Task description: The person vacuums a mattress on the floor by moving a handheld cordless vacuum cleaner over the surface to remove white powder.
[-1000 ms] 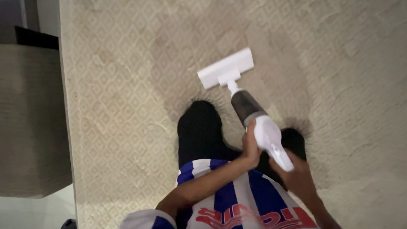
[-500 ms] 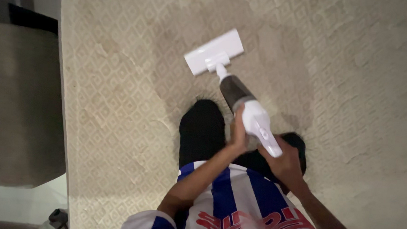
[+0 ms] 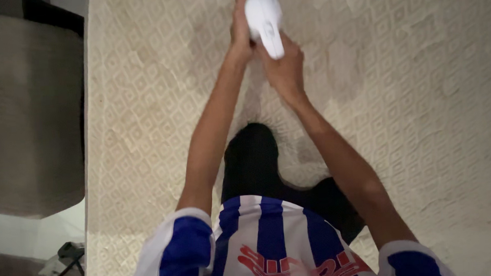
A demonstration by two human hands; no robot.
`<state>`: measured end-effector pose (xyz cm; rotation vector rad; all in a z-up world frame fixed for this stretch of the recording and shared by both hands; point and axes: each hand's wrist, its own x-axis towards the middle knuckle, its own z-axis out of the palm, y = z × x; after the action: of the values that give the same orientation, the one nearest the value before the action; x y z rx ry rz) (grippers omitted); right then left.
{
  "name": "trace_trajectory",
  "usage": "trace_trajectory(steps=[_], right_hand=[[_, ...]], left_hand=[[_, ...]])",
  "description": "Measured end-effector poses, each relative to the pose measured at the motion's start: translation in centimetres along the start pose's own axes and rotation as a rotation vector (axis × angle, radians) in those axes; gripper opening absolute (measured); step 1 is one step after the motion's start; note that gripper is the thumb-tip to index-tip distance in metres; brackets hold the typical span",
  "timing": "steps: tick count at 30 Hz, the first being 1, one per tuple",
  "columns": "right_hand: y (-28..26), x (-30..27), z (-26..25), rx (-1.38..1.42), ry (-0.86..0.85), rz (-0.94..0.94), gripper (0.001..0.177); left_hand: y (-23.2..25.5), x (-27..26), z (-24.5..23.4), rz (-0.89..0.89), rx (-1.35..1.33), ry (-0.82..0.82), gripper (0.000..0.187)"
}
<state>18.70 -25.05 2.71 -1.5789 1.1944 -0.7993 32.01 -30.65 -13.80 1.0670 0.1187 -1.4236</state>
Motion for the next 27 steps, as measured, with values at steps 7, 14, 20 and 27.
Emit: trace_trajectory(steps=[7,14,20,27], right_hand=[[-0.3,7.6,2.1,0.033,-0.018,0.243,0.026],[0.4,6.3,0.1,0.035,-0.082,0.247,0.028],[0.8,0.6,-5.4,-0.015,-0.185,0.342,0.024],[-1.2,-7.8,-12.6,-0.111,-0.290,0.543,0.032]], left_hand=[[2.6,10.6,-1.4,-0.117,0.037,-0.043,0.092],[1.4,9.2,-0.3,-0.059,0.101,0.030,0.098],[-3.8,-1.3,2.2,-0.011,0.117,0.123,0.112],[-10.8,-14.7,4.2,-0.136,0.044,0.264,0.100]])
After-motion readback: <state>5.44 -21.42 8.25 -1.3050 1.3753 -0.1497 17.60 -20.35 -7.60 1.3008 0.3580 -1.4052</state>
